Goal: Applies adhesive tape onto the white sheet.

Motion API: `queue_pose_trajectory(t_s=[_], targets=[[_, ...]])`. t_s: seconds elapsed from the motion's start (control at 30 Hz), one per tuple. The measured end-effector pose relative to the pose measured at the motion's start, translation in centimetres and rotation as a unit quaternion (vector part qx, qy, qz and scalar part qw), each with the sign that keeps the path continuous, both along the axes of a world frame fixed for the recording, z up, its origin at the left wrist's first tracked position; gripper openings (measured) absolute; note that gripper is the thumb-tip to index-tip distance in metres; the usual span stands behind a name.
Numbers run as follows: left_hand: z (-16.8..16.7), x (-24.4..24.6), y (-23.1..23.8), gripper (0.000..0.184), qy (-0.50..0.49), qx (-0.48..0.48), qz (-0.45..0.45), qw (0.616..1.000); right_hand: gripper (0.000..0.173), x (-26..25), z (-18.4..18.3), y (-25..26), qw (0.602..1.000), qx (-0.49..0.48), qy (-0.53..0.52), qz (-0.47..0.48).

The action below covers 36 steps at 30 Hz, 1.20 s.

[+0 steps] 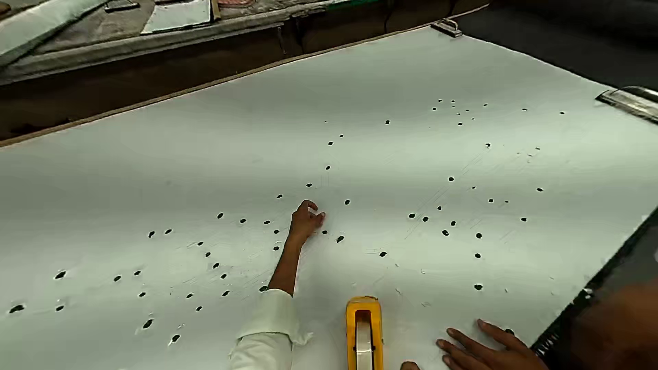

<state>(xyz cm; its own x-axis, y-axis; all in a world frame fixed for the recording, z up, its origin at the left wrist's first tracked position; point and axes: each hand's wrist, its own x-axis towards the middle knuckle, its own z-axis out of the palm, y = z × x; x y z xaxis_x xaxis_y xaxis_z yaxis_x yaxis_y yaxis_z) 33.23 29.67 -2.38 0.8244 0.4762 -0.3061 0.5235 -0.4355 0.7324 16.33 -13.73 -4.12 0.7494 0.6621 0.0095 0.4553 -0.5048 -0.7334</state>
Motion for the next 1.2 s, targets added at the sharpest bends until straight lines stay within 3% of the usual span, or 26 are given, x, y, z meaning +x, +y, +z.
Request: queue_pose_trajectory(t_s=[0.07, 0.13, 0.27, 0.4, 0.47, 0.53, 0.63, 0.87, 1.07, 1.2], targets=[[0.6, -0.5, 0.0, 0.052, 0.08, 0.087, -0.004, 0.993, 0.037, 0.2, 0.7, 0.2, 1.0, 0.01, -0.005, -0.007], [1.5, -1.0, -0.6, 0.058, 0.133, 0.154, 0.005, 0.979, 0.038, 1.1, 3.7, 1.1, 1.0, 0.005, -0.001, 0.001], [1.4, -5.1, -2.7, 0.046, 0.12, 0.174, 0.047, 0.976, 0.037, 1.7, 5.8, 1.7, 1.0, 0.028, 0.005, 0.002], [2.2, -14.4, -8.0, 0.04, -0.009, 0.093, 0.004, 0.996, 0.035, 0.8, 3.3, 1.0, 0.998, 0.058, 0.02, 0.013], [3.1, -19.8, -11.8, 0.035, -0.059, 0.019, 0.016, 0.998, 0.034, -0.9, 0.2, 1.6, 0.99, 0.098, 0.007, 0.102], [3.9, -24.6, -15.7, 0.029, -0.075, -0.053, 0.046, 0.995, 0.037, -2.1, -2.3, 2.4, 0.98, 0.126, -0.006, 0.153], [5.0, -29.4, -21.0, 0.033, -0.06, -0.109, 0.059, 0.991, 0.039, -2.5, -3.1, 2.4, 0.978, 0.136, -0.024, 0.156], [5.6, -32.0, -25.7, 0.019, -0.071, -0.085, 0.138, 0.984, 0.04, -2.3, -3.0, 2.5, 0.979, 0.131, -0.011, 0.154], [8.8, -33.4, -27.2, 0.019, -0.076, -0.094, 0.179, 0.976, 0.042, -2.4, -2.8, 2.3, 0.981, 0.118, -0.002, 0.155], [7.0, -34.6, -28.5, 0.014, -0.071, -0.144, 0.217, 0.963, 0.043, -2.5, -2.7, 2.4, 0.981, 0.119, 0.001, 0.151]])
